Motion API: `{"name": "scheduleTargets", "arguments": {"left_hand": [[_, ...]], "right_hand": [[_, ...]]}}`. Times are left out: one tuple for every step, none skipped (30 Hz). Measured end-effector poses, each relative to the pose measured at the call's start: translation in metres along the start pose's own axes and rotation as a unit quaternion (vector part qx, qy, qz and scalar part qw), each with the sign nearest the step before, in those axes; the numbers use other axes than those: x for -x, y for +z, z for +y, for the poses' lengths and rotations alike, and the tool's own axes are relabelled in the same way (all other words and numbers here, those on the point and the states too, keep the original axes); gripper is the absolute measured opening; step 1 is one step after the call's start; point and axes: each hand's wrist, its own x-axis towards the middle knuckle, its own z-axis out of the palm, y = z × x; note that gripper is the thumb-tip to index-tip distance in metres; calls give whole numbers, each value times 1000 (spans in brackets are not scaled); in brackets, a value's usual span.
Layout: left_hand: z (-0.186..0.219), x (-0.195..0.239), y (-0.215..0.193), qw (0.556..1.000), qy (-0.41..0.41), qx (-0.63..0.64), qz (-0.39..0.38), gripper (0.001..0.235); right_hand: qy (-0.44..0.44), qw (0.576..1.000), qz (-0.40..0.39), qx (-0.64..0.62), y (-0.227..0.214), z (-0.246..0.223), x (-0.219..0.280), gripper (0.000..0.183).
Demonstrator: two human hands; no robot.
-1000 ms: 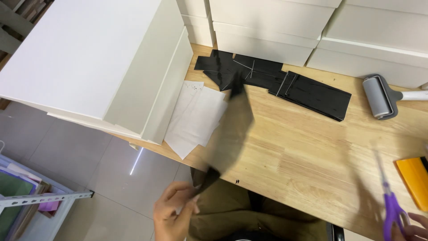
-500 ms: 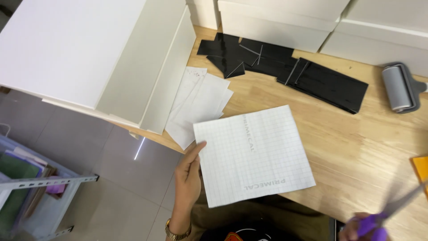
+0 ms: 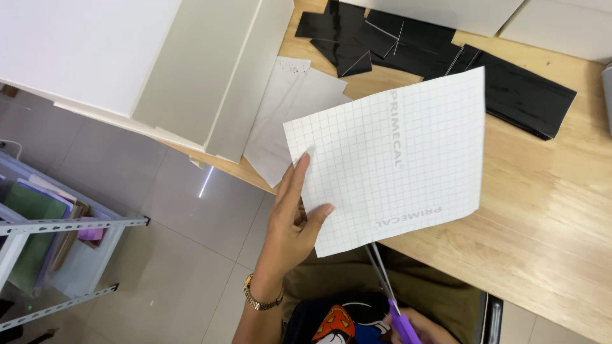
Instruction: Cutting grid-patterned paper with scissors and organizing black vinyl sheets on a wooden table
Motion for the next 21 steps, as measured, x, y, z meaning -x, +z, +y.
{"name": "scheduleTargets", "arguments": {"left_hand": [[-1, 1, 1, 1000, 7, 12, -3, 77], [-2, 2, 3, 1000, 14, 23, -3, 78], [-2, 3, 3, 1000, 13, 24, -2, 78], [-2, 3, 4, 999, 13, 36, -3, 78], [-3, 4, 4, 999, 13, 47, -4, 77], [-1, 6, 4, 999, 11, 47, -4, 77], [0, 8, 3, 999, 1, 50, -11, 77], [2, 9, 3, 998, -8, 54, -19, 77], [4, 8, 3, 998, -9, 54, -19, 77], [7, 8, 3, 998, -8, 57, -25, 76], [9, 8, 3, 998, -7, 60, -32, 75], [8, 8, 3, 998, -8, 60, -32, 75], [8, 9, 4, 997, -10, 65, -30, 75], [8, 9, 4, 997, -11, 71, -28, 76], [7, 9, 5, 997, -11, 71, -28, 76], [7, 9, 5, 997, -7, 68, -30, 75], [6, 9, 5, 997, -4, 65, -32, 74], [6, 9, 5, 997, -4, 65, -32, 74], [5, 9, 6, 997, -7, 64, -31, 76], [5, 9, 6, 998, -10, 62, -29, 77], [5, 9, 6, 998, -10, 62, -30, 77]], "right_hand": [[-90, 991, -76, -63, 4, -2, -2, 37], [-180, 964, -150, -123, 7, -4, -5, 44], [-178, 965, -150, -121, 8, -11, -6, 44], [-223, 950, -177, -126, 11, -18, -6, 54], [-268, 932, -205, -131, 14, -24, -7, 68], [-266, 933, -206, -131, 17, -31, -3, 68], [-276, 933, -188, -135, 21, -38, 1, 67], [-286, 933, -169, -139, 25, -46, 5, 68], [-285, 933, -169, -139, 26, -48, 7, 68], [-270, 935, -160, -165, 27, -49, 9, 68], [-255, 936, -151, -190, 28, -50, 12, 69], [-254, 936, -150, -190, 29, -51, 13, 69], [-245, 939, -136, -197, 29, -52, 15, 70], [-236, 942, -122, -204, 29, -53, 16, 71], [-236, 942, -122, -204, 28, -53, 16, 71], [-239, 941, -125, -204, 28, -52, 16, 69], [-242, 940, -128, -204, 28, -51, 16, 68], [-242, 940, -128, -204, 28, -53, 17, 68], [-237, 942, -125, -202, 29, -54, 18, 69], [-232, 944, -123, -200, 29, -55, 19, 70], [-232, 944, -123, -201, 28, -54, 18, 70]]}}
